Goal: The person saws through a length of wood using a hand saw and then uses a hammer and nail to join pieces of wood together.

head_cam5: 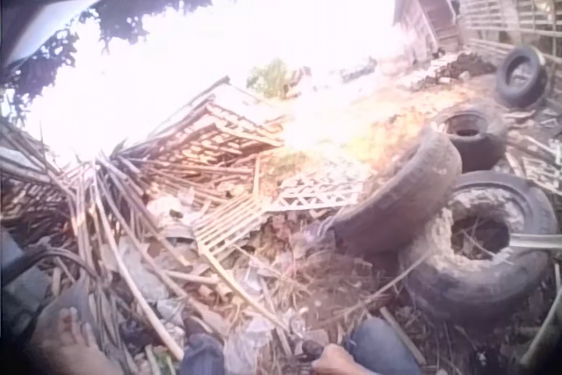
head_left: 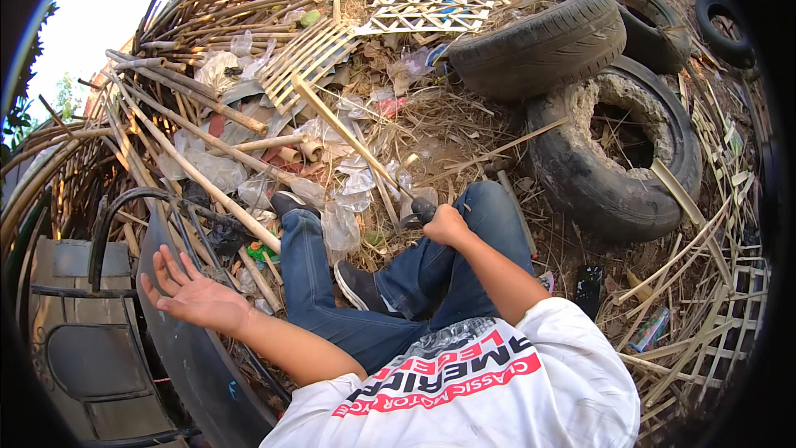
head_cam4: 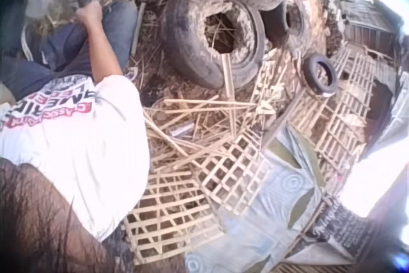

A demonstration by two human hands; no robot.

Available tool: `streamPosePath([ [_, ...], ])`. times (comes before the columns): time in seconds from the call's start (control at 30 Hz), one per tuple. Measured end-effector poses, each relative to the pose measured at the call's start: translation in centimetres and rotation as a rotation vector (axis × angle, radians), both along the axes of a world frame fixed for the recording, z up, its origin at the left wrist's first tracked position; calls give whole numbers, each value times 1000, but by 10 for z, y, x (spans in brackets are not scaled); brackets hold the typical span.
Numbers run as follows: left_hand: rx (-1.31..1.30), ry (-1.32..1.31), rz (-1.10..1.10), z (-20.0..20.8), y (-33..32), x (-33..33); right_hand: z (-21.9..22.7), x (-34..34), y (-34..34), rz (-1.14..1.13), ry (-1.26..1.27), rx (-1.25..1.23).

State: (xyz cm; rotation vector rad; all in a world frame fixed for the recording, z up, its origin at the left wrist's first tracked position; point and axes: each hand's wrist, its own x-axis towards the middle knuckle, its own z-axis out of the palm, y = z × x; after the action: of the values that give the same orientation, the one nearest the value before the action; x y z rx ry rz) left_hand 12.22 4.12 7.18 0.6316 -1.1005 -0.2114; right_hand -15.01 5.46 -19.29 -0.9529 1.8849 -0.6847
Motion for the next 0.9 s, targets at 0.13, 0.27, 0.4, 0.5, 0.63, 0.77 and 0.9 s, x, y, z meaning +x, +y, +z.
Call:
streamPosePath([
  [0.13, -22, -9, -7, -1, -9, -10, -52, 9, -20, -42, 21, 38],
  [0.27, 41, -171, -158, -13, -23, -15, -30, -1, -23, -81, 51, -21],
  [0.4, 258, -347, -412, -60, -92, -70, -24, 8, -18, -73, -26, 41],
  [0.5, 331, -393, -513, -96, -161, -118, -41, 12, -13, -90, 43, 29],
  [0.63, 176, -304, -719, -101, -192, -147, -48, 17, -17, -100, 29, 31],
  [0.77, 70, -236, -941, -83, -177, -166, -70, 18, -19, -107, 51, 22],
  [0.9, 49, -138, -594, -100, -202, -178, -87, 7, -22, -118, -365, -46],
])
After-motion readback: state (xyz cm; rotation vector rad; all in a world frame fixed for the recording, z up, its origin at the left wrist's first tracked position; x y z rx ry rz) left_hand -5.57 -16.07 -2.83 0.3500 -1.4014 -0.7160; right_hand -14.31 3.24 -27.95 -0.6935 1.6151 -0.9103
